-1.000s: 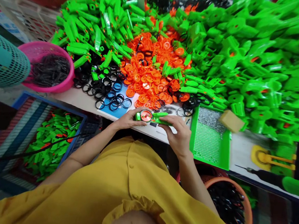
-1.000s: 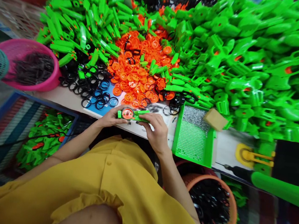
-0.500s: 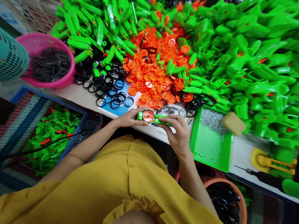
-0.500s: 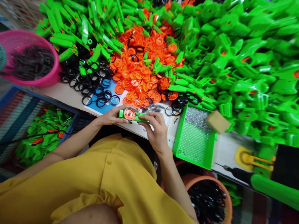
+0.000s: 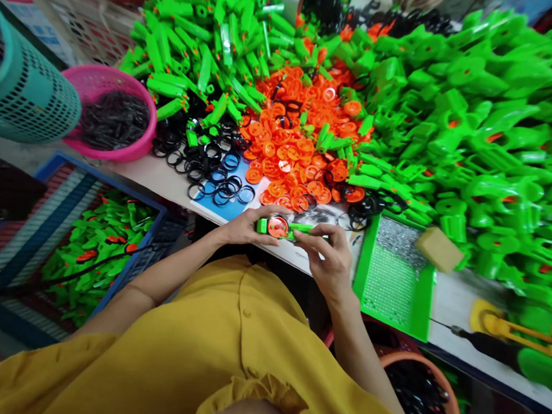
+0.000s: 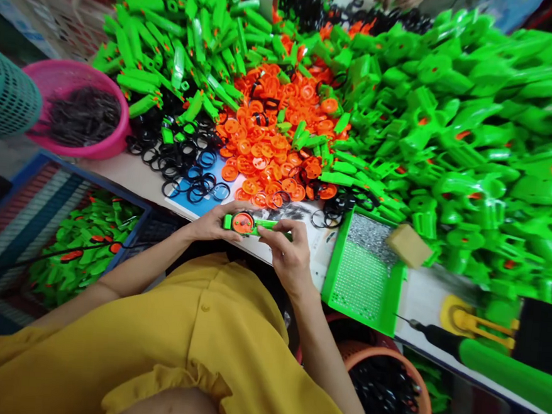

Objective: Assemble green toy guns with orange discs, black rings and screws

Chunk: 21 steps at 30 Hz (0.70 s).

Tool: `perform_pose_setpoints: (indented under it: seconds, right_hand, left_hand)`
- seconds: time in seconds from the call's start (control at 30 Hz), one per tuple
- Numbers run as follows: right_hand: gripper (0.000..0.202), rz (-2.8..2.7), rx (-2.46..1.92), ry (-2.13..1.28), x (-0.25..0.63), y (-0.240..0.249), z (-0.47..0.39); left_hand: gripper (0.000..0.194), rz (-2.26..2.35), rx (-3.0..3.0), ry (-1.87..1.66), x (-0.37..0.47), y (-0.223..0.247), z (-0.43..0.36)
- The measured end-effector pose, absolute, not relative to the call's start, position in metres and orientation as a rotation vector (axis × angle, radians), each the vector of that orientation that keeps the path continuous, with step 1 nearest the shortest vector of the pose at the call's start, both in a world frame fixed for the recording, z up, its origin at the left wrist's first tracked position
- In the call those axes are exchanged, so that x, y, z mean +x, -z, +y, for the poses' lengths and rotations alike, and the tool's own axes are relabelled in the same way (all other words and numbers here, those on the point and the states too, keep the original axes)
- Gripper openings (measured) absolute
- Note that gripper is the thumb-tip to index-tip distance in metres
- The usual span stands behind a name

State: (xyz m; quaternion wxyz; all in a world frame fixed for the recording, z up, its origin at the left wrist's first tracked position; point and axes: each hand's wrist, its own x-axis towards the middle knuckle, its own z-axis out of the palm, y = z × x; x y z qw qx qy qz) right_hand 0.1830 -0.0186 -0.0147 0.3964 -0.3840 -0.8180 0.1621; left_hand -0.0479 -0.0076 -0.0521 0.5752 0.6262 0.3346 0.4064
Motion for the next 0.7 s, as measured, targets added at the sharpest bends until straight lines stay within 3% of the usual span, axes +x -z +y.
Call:
perform_pose_setpoints:
  seconds: [0.23,0.53,0.7]
  right_hand:
    - [0.029,-2.123,-0.801,-0.555,0.149,0.029,-0.021]
    - [0.02,-2.259,-0.61,-0.65,0.101,0.04,-0.011]
    - [0.024,-2.235,-0.755,-0.915,0.09,0.042,0.02]
  left_hand:
    - [0.053,0.997,1.421,-0.986,-0.085,0.048,-0.053]
    - [0.058,1.239,1.267,-0.95,-0.126,0.06,-0.083]
    - [0.058,1.238,1.226,-0.965,-0.139,0.072,-0.085]
